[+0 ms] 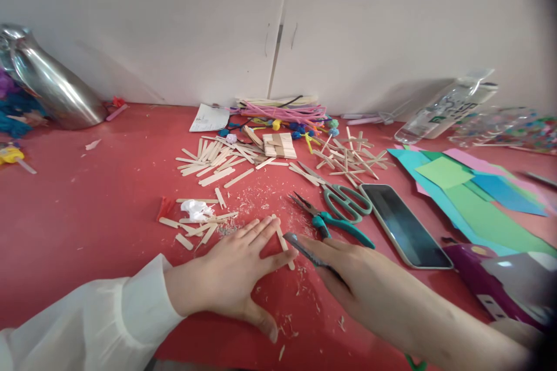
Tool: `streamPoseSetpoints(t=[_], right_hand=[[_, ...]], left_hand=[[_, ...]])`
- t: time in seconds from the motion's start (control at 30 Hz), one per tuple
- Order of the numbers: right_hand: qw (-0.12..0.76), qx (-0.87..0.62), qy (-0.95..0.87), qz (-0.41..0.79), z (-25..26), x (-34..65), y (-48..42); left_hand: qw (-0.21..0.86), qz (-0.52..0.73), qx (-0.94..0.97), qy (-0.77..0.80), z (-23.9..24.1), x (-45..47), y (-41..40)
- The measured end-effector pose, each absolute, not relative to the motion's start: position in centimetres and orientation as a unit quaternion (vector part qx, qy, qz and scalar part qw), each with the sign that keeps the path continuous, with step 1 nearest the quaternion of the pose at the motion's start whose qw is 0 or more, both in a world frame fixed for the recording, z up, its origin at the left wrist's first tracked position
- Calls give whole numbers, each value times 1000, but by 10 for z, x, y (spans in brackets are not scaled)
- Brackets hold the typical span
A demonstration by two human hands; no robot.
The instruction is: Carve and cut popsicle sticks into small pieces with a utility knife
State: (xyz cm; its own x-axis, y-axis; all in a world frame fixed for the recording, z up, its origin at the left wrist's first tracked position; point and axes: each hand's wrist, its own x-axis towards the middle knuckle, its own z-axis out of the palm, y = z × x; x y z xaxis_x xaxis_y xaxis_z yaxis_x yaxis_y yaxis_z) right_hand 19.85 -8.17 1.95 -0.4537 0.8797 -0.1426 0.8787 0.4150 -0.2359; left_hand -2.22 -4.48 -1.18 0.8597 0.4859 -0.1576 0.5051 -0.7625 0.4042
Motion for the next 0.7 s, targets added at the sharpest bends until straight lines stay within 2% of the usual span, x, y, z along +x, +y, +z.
streamPoseSetpoints(t=[0.5, 0.7], right_hand=[[-23, -526, -840, 132, 21, 196, -81], [-93, -470, -875, 63, 26, 188, -78]], left_hand=[[243, -19, 937, 252, -9, -25, -42], [236, -16, 939, 250, -9, -24, -43]])
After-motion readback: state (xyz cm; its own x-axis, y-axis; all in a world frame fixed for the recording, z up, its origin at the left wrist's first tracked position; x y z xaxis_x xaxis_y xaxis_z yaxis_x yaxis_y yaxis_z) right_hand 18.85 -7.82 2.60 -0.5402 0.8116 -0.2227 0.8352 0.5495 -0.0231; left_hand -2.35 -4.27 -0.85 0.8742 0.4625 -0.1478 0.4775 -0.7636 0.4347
